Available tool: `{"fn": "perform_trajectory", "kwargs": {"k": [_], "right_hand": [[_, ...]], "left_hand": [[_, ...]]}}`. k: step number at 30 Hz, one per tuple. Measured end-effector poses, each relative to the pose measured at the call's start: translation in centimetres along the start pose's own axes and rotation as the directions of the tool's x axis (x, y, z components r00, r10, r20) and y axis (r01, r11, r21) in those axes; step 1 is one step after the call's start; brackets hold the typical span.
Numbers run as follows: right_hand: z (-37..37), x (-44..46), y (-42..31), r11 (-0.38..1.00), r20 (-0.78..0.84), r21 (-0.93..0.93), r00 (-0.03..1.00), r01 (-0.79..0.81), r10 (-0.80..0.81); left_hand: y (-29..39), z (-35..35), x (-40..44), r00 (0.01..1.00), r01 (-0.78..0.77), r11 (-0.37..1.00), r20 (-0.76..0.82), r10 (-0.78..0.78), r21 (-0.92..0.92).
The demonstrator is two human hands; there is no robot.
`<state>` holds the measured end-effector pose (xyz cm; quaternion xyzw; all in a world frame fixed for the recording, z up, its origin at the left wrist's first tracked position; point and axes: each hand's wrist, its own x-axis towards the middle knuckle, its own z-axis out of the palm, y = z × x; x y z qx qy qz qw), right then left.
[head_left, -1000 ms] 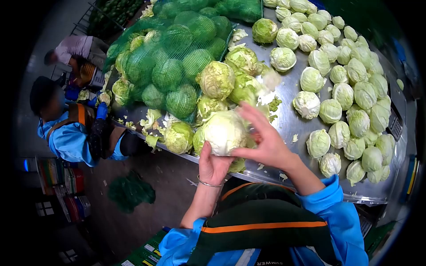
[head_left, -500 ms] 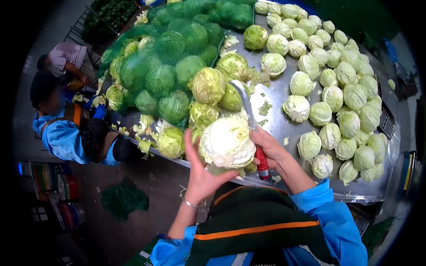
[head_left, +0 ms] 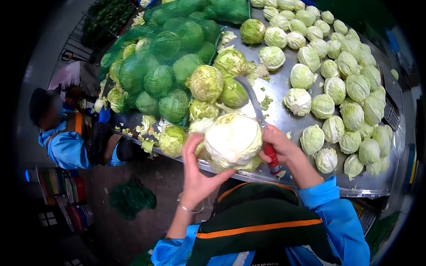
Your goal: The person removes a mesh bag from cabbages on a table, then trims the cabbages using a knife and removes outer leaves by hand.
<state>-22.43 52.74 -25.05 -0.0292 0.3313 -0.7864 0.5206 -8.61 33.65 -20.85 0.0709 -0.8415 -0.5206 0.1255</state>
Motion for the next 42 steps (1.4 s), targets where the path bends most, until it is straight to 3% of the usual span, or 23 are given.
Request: {"fn": "perform_trajectory", "kwargs": {"k": [2,3,4,6,7,8,10,11,13,15,18,28,31,34,35,38,39,41,42], "right_hand": [[-1.8,0.8,-0.5,0.987,0.074,-0.064,0.985,-0.151,0.155],[-2.4,0.9,-0.7,0.969,0.113,-0.102,0.966,-0.223,0.234],[-2.6,1.0,-0.8,0.943,0.062,-0.211,0.96,-0.255,0.274],[-2.4,1.7,-1.3,0.843,-0.034,-0.432,0.94,-0.32,0.339],[-1.9,1.4,-1.0,0.79,-0.207,-0.551,0.962,-0.267,0.181],[-2.1,0.8,-0.4,0.776,-0.28,-0.591,0.958,-0.221,0.06],[-3.6,-1.3,1.5,0.739,-0.42,-0.655,0.89,-0.16,-0.179],[-4.5,-2.3,2.7,0.604,-0.374,-0.79,0.864,-0.105,-0.338],[-4.8,-4.6,5.2,0.453,-0.334,-0.881,0.856,-0.135,-0.394],[-4.3,-6.4,6.5,0.292,-0.254,-0.949,0.844,-0.122,-0.472],[-4.3,-7.4,8.3,0.163,-0.148,-0.984,0.849,-0.074,-0.507],[-4.8,-6.5,10.8,0.038,-0.128,-0.992,0.879,-0.124,-0.46],[-9.0,-3.1,10.3,-0.067,-0.142,-0.968,0.743,-0.244,-0.654],[-6.4,-3.0,4.8,0.471,-0.563,-0.788,0.775,-0.398,-0.287],[-5.6,-3.1,6.0,0.514,-0.478,-0.815,0.811,-0.267,-0.336],[-9.3,-0.8,11.8,0.498,-0.483,-0.838,0.729,-0.225,-0.485],[-10.4,-0.3,10.8,0.63,-0.621,-0.706,0.71,-0.324,-0.331],[-11.0,0.0,8.4,0.663,-0.63,-0.668,0.731,-0.338,-0.262],[-10.2,0.0,7.0,0.677,-0.632,-0.65,0.74,-0.344,-0.231]], "left_hand": [[1.9,-1.6,1.3,0.964,-0.266,0.901,0.069,0.258,0.343],[2.7,-1.7,2.3,0.935,-0.337,0.867,0.238,0.263,0.367],[1.6,-1.2,2.8,0.864,-0.416,0.883,0.398,0.309,0.218],[-0.6,0.6,2.4,0.84,-0.421,0.887,0.448,0.304,0.188],[-1.8,2.3,1.2,0.931,-0.256,0.949,0.31,0.191,0.185],[-3.5,4.5,-0.3,0.986,-0.078,0.977,0.162,0.046,0.2],[-5.1,8.3,-2.4,0.972,0.232,0.945,-0.007,-0.237,0.229],[-5.9,9.6,-2.8,0.975,0.219,0.93,-0.027,-0.221,0.297],[-6.6,11.8,-3.0,0.983,0.181,0.892,-0.054,-0.175,0.414],[-6.8,12.0,-2.4,0.985,0.154,0.903,0.007,-0.171,0.402],[-7.4,11.6,-2.1,0.985,0.131,0.92,0.059,-0.164,0.37],[-8.4,12.7,-2.6,0.988,0.133,0.919,0.02,-0.152,0.371],[-8.1,13.0,-3.0,0.985,0.155,0.918,0.008,-0.17,0.364],[-7.9,11.6,-3.8,0.981,0.167,0.931,0.039,-0.189,0.326],[-8.1,11.2,-3.6,0.979,0.183,0.944,0.042,-0.202,0.274],[-9.2,9.5,-3.6,0.961,0.255,0.965,0.093,-0.259,0.055],[-9.4,8.6,-3.9,0.947,0.305,0.95,0.121,-0.296,-0.063],[-8.6,6.1,-3.9,0.931,0.348,0.906,0.204,-0.303,-0.243],[-7.4,5.0,-3.5,0.952,0.281,0.9,0.218,-0.217,-0.332]]}}
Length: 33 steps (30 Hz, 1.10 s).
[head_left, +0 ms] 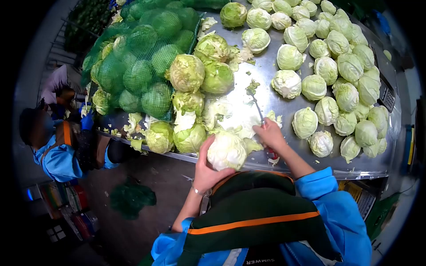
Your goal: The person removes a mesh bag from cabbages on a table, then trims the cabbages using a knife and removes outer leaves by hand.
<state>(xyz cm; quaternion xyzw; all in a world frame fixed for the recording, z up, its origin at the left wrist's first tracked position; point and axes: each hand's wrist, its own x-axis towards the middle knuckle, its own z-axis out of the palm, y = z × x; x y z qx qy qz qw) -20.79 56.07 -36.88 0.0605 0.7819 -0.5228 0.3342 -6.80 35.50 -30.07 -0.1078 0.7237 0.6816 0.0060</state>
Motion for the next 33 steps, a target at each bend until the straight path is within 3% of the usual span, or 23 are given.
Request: {"fn": "perform_trajectory", "kwargs": {"k": [2,3,4,6,7,8,10,11,13,15,17,20,22,24,27,28,30,33], "right_hand": [[-1.6,-2.7,-5.9,0.905,0.19,0.387,0.975,-0.179,0.111],[-1.8,-4.6,-9.2,0.768,0.294,0.585,0.951,-0.26,0.098],[-1.6,-5.8,-10.7,0.579,0.397,0.733,0.915,-0.358,0.064],[-0.7,-5.7,-9.2,0.877,0.403,0.475,0.904,-0.071,-0.145],[-0.3,-7.2,-11.6,0.875,0.361,0.48,0.893,0.071,-0.27],[0.1,-7.5,-11.6,0.89,0.338,0.441,0.898,0.112,-0.281],[1.0,-8.4,-11.0,0.919,0.29,0.36,0.916,0.163,-0.277],[1.3,-8.5,-10.9,0.89,0.259,0.401,0.904,0.219,-0.339],[1.8,-8.2,-10.6,0.811,0.189,0.468,0.858,0.349,-0.478],[1.5,-8.4,-11.1,0.775,0.154,0.35,0.784,0.526,-0.601],[0.2,-8.8,-14.1,0.713,0.199,0.046,0.693,0.7,-0.693],[-0.9,-7.3,-15.7,0.948,0.081,0.177,0.956,0.265,-0.282],[-0.9,-5.6,-14.5,0.954,0.108,0.106,0.951,0.28,-0.291],[-0.8,-4.9,-13.9,0.955,0.116,0.044,0.948,0.292,-0.295],[-0.8,-6.3,-13.8,0.973,0.159,0.043,0.96,0.228,-0.232],[-0.2,-6.9,-13.6,0.943,0.175,0.119,0.928,0.312,-0.329],[1.3,-8.1,-13.4,0.843,0.174,0.274,0.838,0.463,-0.517],[2.8,-10.2,-15.7,0.795,0.234,0.16,0.76,0.585,-0.606]], "left_hand": [[3.5,-0.4,0.6,0.98,-0.181,0.967,0.053,0.193,-0.181],[5.6,-0.5,1.1,0.979,-0.152,0.947,0.091,0.185,-0.282],[6.5,-0.7,1.8,0.98,-0.169,0.976,0.08,0.181,-0.139],[7.8,-1.6,3.0,0.984,-0.179,0.97,0.046,0.174,0.162],[7.2,-1.0,2.9,0.996,-0.086,0.981,-0.014,0.085,-0.176],[7.6,-0.5,2.4,0.998,-0.049,0.938,0.012,0.056,-0.343],[6.4,1.1,1.8,0.989,0.007,0.937,-0.138,-0.059,-0.35],[6.4,1.8,1.7,0.975,-0.002,0.908,-0.203,-0.091,-0.418],[6.3,1.6,1.2,0.973,-0.062,0.951,-0.23,-0.01,-0.302],[6.6,1.1,0.9,0.973,-0.119,0.978,-0.217,0.081,-0.17],[7.3,0.1,0.8,0.969,-0.185,0.983,-0.168,0.18,-0.016],[6.9,-0.6,0.0,0.969,-0.231,0.966,-0.114,0.218,-0.118],[6.9,-0.3,-0.7,0.989,-0.098,0.923,-0.141,0.048,-0.372],[7.0,0.2,-0.6,0.982,-0.042,0.782,-0.172,-0.083,-0.622],[6.1,0.2,-0.4,0.972,-0.095,0.555,-0.196,-0.126,-0.826],[5.9,0.1,-0.4,0.969,-0.114,0.47,-0.203,-0.144,-0.875],[6.1,0.1,-0.1,0.966,-0.136,0.514,-0.228,-0.121,-0.847],[7.2,0.7,0.5,0.956,-0.133,0.574,-0.258,-0.142,-0.808]]}}
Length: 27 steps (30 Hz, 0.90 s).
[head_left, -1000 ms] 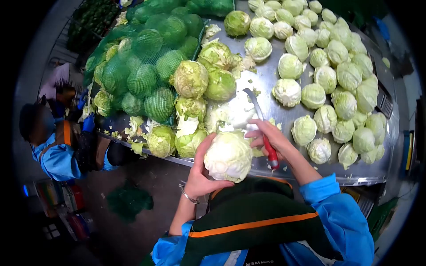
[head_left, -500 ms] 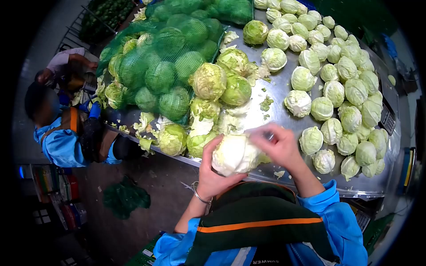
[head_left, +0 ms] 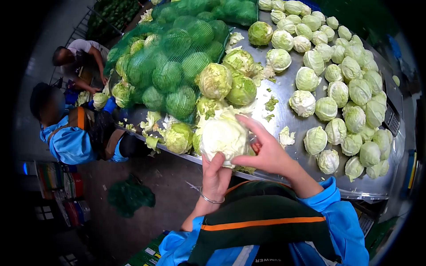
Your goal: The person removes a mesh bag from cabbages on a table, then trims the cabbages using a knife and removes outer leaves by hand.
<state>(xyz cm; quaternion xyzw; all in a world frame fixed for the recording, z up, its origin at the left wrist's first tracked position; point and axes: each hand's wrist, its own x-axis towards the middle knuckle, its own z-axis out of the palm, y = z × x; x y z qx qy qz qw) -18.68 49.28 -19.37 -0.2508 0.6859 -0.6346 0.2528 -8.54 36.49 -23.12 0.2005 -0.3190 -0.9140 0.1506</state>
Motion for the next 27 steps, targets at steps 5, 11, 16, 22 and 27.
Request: {"fn": "perform_trajectory", "kwargs": {"k": [5,11,16,22,27], "right_hand": [[-0.4,-0.5,1.1,0.943,0.038,0.248,0.975,-0.223,0.22],[1.4,-1.0,0.7,0.878,-0.206,-0.358,0.89,0.319,-0.407],[0.1,-0.2,2.8,0.686,-0.242,-0.518,0.682,0.51,-0.69],[-2.7,1.1,-1.8,0.992,-0.164,-0.094,0.981,0.089,-0.104],[-2.8,0.5,-2.5,0.979,-0.11,-0.196,0.99,0.063,-0.085]], "left_hand": [[0.5,2.4,0.5,0.991,0.073,0.984,-0.096,-0.089,-0.161],[0.1,2.8,0.7,0.992,-0.012,0.978,-0.128,-0.015,-0.207],[0.9,3.3,0.2,0.998,0.045,0.934,-0.024,-0.057,-0.356],[0.8,2.0,-0.3,1.0,-0.022,0.996,0.013,0.023,-0.091],[1.0,0.7,-0.9,0.997,-0.047,0.998,0.063,0.045,0.034]]}}
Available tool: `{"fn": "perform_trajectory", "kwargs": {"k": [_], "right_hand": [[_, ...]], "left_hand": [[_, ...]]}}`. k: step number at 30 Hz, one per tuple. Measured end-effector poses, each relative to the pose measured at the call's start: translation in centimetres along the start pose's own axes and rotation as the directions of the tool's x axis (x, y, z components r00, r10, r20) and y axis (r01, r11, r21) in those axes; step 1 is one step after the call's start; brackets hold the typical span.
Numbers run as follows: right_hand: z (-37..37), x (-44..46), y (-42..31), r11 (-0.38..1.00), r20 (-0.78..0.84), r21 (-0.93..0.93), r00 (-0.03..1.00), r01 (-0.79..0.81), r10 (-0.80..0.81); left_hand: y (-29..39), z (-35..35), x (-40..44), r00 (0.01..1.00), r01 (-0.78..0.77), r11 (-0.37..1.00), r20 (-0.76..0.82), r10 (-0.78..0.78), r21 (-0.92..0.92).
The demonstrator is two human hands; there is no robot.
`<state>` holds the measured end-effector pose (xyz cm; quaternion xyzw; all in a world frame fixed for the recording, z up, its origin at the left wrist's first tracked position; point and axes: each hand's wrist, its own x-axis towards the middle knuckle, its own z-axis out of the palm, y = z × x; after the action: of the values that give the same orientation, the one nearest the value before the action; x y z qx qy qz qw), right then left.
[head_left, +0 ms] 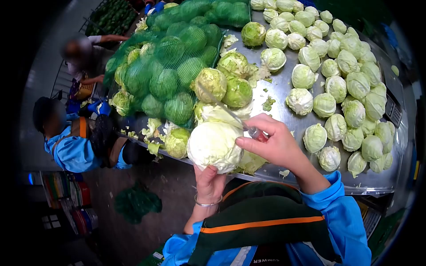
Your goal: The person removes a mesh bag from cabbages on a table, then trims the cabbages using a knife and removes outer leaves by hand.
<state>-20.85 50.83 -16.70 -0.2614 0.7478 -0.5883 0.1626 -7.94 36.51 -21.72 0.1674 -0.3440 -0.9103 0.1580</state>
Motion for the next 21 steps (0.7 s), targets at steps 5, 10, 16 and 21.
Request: {"fn": "perform_trajectory", "kwargs": {"k": [5,10,16,21], "right_hand": [[-0.1,-0.1,2.9,0.962,-0.163,-0.23,0.98,-0.149,0.113],[-1.6,1.1,8.5,0.998,-0.108,0.064,0.994,0.005,0.002],[0.0,-5.3,7.7,0.641,0.168,0.614,0.869,-0.462,0.465],[1.6,-8.4,13.0,0.671,0.047,0.404,0.747,-0.622,0.664]], "left_hand": [[-0.5,-1.2,-0.8,0.998,0.064,0.982,-0.009,-0.067,-0.179],[3.3,-0.7,2.2,0.859,-0.139,0.947,0.512,-0.031,0.291],[-0.2,0.5,1.1,0.97,0.192,0.852,0.038,-0.241,0.487],[-8.8,-5.4,2.0,0.988,0.027,0.397,0.036,-0.149,0.918]]}}
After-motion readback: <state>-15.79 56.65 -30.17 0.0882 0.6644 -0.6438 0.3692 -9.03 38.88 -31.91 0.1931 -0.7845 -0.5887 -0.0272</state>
